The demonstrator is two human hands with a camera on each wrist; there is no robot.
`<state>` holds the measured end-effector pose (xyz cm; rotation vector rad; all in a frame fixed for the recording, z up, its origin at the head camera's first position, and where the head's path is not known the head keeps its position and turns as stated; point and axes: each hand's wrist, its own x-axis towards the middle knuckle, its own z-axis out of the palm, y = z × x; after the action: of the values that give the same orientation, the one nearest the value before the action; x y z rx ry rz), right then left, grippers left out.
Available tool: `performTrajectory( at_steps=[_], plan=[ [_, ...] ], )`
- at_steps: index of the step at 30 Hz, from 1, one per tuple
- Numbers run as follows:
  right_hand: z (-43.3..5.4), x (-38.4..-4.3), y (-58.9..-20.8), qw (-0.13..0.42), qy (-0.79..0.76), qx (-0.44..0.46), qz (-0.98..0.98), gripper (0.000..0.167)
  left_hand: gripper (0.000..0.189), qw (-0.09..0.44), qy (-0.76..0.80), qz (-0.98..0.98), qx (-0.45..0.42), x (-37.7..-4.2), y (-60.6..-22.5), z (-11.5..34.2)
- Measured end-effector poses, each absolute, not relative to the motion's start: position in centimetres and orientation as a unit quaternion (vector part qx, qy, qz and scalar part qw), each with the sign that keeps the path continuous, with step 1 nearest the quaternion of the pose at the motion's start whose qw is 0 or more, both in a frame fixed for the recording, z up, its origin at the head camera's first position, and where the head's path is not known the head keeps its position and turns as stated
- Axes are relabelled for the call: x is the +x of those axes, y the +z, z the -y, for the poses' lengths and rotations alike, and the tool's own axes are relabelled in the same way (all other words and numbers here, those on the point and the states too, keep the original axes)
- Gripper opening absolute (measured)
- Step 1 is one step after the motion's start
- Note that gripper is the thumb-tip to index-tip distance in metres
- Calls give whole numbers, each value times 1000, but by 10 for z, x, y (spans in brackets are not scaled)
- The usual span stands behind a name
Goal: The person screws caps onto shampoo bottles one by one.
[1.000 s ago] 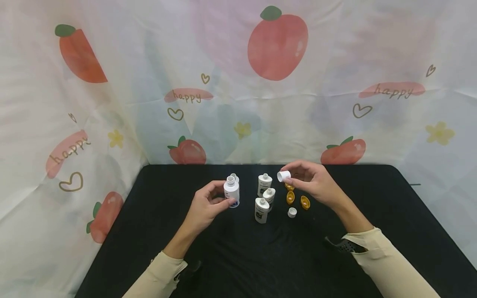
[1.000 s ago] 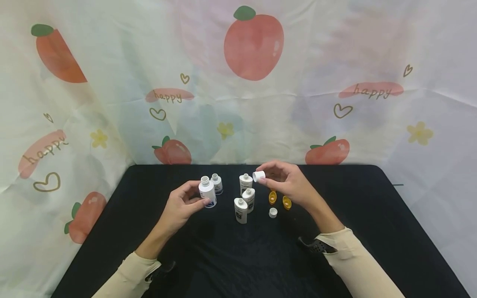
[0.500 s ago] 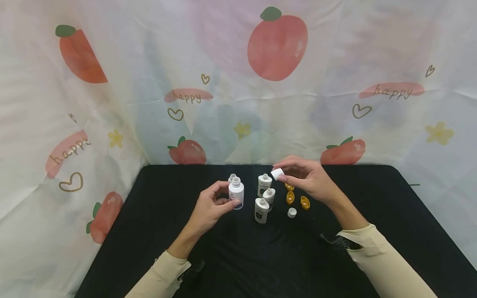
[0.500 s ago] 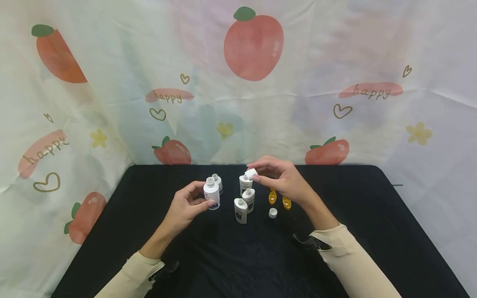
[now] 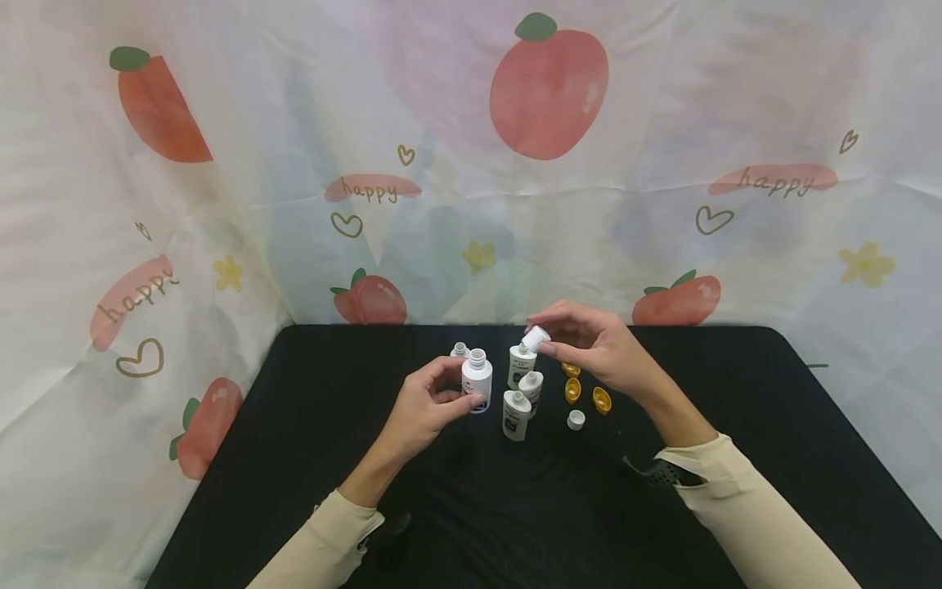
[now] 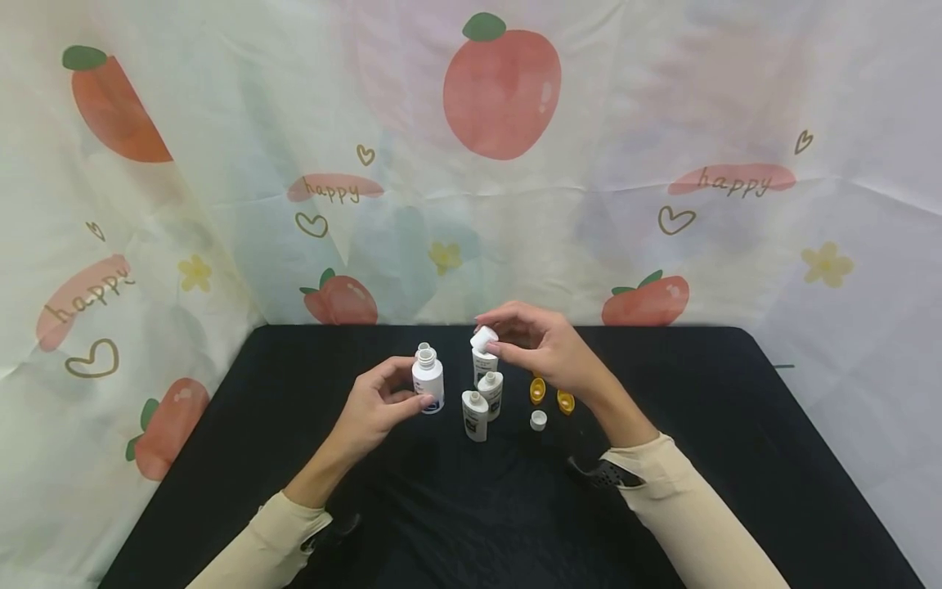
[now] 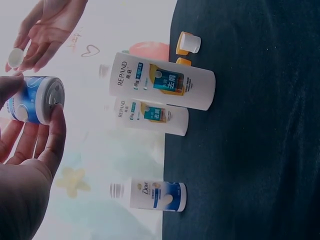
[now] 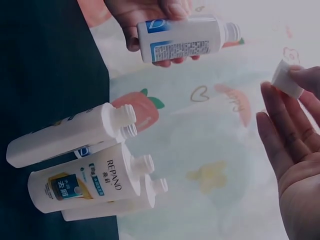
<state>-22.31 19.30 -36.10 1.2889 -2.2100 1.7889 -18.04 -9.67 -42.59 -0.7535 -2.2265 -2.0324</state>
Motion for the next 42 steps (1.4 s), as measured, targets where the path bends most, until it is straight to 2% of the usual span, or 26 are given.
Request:
performTrajectory(
  at_steps=[6, 21, 42],
  plan=[
    [-189, -224, -359, -3, 574, 408, 710, 33, 45, 17, -655, 713, -247, -181, -427, 91],
    [-179, -227, -357, 8, 562, 444, 698, 38, 48, 8, -658, 708, -256, -181, -427, 83],
    [-170, -228, -353, 4, 545, 456, 704, 36, 46, -1, -660, 703, -264, -182, -427, 71]
  ],
)
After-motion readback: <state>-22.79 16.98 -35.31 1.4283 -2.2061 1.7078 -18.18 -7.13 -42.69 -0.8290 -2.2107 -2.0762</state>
